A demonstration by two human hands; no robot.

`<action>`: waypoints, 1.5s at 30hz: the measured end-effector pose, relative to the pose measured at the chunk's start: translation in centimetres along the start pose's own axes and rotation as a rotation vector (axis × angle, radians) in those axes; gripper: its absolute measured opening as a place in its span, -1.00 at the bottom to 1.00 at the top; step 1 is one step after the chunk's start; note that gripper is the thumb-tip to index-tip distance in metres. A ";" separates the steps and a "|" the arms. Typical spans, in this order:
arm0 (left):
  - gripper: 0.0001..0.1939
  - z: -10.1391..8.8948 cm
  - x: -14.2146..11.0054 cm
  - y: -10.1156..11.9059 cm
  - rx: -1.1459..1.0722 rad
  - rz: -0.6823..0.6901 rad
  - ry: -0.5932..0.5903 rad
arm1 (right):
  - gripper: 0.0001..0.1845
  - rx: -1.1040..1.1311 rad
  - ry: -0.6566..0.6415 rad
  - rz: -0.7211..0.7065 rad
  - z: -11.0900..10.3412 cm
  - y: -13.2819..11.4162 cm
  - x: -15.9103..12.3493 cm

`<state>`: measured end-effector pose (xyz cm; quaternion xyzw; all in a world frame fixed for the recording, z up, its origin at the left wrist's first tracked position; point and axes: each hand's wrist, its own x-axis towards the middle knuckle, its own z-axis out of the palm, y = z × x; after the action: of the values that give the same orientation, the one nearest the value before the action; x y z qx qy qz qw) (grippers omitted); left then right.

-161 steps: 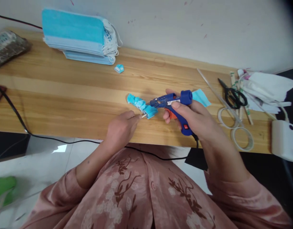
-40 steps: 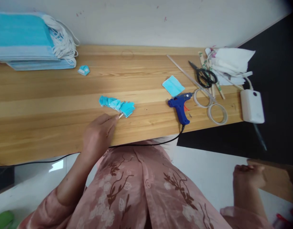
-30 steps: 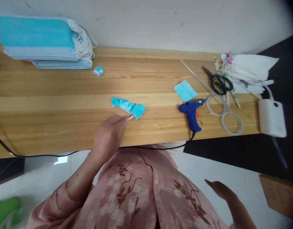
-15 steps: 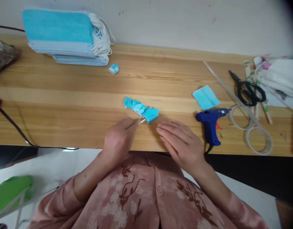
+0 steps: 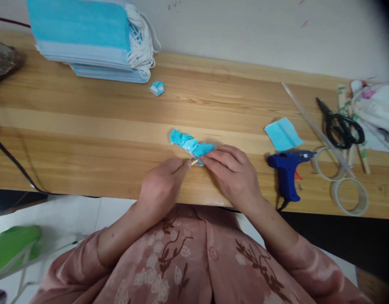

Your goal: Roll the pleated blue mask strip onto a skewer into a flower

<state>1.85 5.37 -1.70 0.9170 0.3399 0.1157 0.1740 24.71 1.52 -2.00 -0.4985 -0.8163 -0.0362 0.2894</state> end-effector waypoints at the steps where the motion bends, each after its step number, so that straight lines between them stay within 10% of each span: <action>1: -0.59 0.0 0.0 0.0 0.000 -0.006 -0.004 | -0.72 -0.005 -0.003 -0.003 0.0 0.0 0.3; 19: -0.69 0.6 0.0 0.3 -0.055 -0.048 0.242 | -0.69 -0.045 -0.396 -0.097 -1.6 1.1 5.8; 31: -0.63 0.3 0.2 0.1 -0.032 -0.038 0.120 | -0.68 0.022 -0.041 0.042 -3.1 0.0 2.7; 45: -0.61 0.1 0.2 0.1 0.010 -0.086 0.079 | -0.59 -0.062 -0.107 0.040 -0.2 0.0 1.8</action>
<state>2.06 5.38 -1.79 0.8970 0.3863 0.1427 0.1608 24.21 2.88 -0.91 -0.5249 -0.8189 -0.0289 0.2303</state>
